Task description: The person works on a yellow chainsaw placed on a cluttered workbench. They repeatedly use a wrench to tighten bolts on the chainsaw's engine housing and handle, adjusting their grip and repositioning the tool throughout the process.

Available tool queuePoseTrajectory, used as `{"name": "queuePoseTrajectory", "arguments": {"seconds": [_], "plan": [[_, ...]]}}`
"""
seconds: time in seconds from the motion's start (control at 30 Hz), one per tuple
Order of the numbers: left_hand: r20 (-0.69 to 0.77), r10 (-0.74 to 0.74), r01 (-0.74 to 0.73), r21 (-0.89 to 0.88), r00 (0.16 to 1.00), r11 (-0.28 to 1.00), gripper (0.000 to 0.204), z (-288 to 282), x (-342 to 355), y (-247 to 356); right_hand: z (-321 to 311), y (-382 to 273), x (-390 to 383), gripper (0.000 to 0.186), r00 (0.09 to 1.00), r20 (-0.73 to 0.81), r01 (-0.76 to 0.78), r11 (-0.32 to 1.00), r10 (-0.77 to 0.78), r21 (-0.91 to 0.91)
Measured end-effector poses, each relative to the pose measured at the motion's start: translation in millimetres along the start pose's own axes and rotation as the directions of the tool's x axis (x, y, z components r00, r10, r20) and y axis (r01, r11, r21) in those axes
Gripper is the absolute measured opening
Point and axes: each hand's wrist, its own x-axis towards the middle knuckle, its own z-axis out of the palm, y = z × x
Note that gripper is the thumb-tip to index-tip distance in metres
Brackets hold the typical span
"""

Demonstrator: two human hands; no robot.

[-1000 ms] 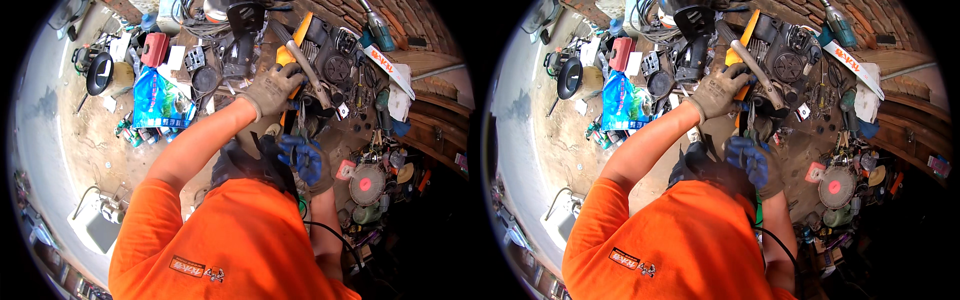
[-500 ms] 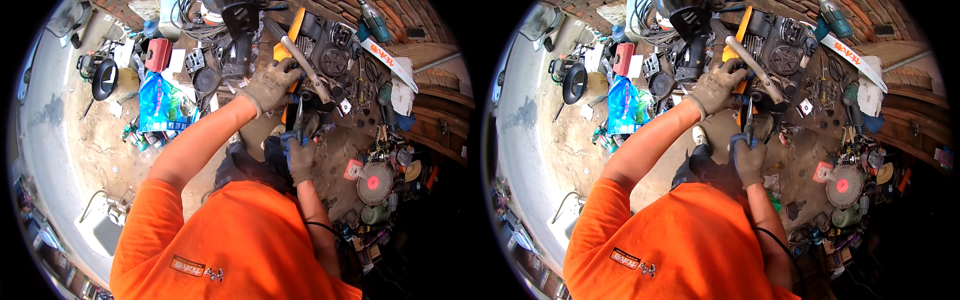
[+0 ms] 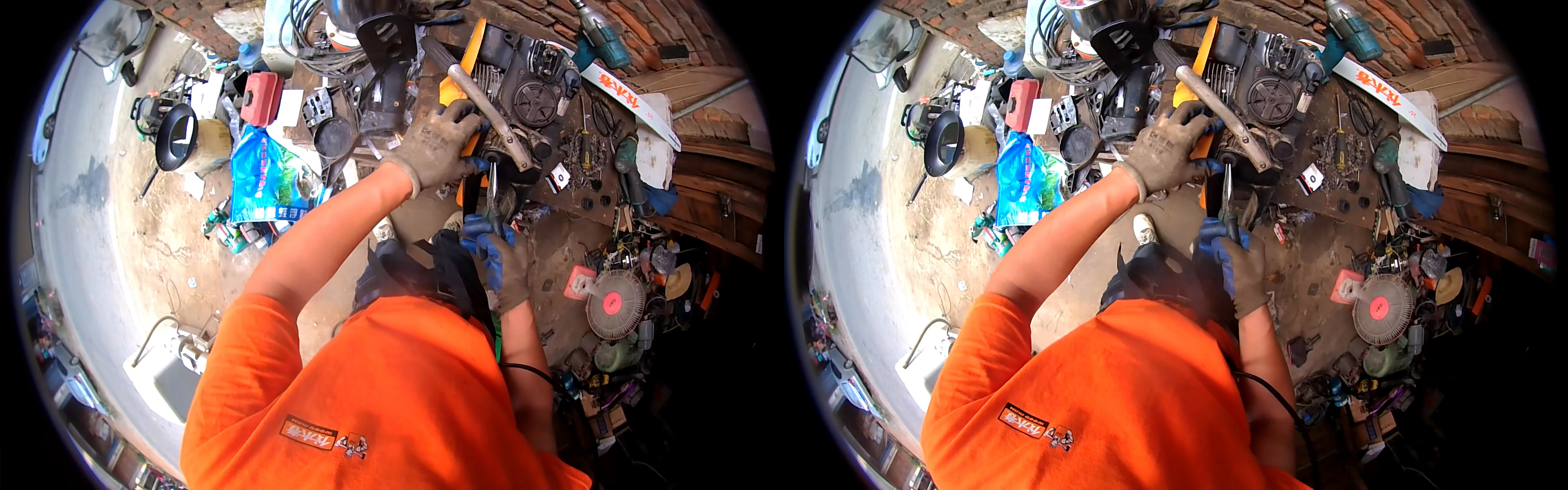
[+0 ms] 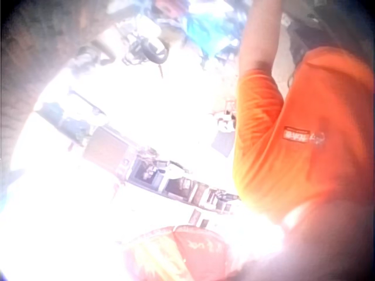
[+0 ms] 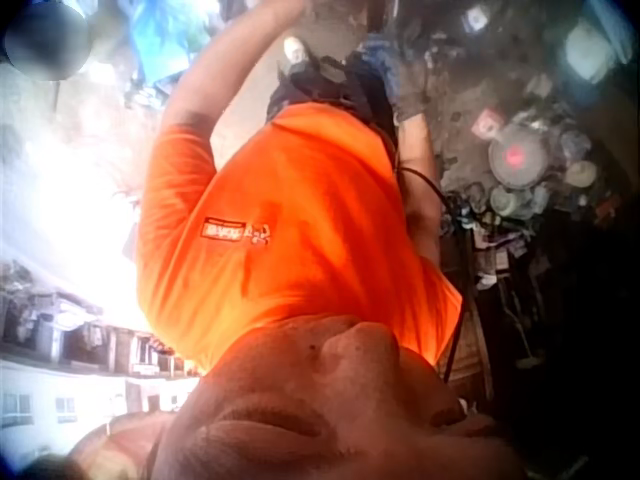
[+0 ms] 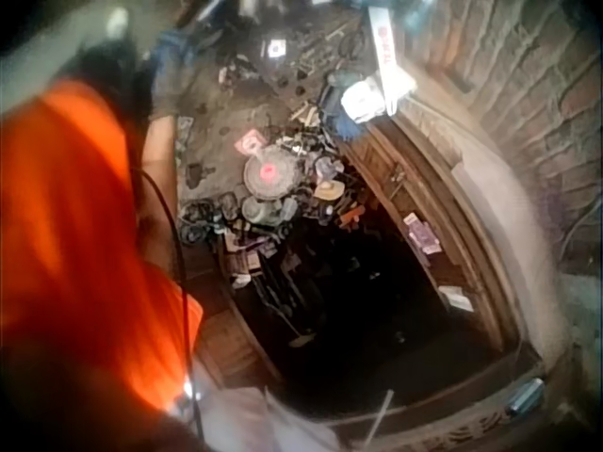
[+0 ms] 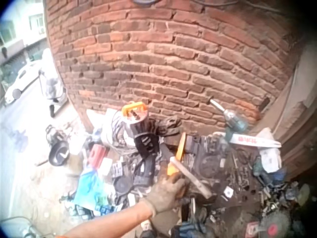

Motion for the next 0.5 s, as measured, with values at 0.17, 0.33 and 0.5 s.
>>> {"name": "queuePoseTrajectory", "arguments": {"seconds": [0.17,0.33,0.5], "plan": [[-0.106,-0.112,0.106,-0.065,0.988,0.992,0.06,11,-1,19,14,-22,-22,0.03,0.993,-0.116,0.017,0.997,-0.007,0.081],[-0.163,-0.041,0.028,-0.079,0.986,0.996,0.055,14,-3,11,-27,-44,-41,0.027,0.972,-0.206,0.134,0.988,-0.116,0.074],[-0.165,-0.011,-0.008,-0.114,0.986,0.993,0.052,4,-10,21,-156,-43,-24,0.024,0.811,-0.55,0.065,0.966,-0.198,-0.252]]}}
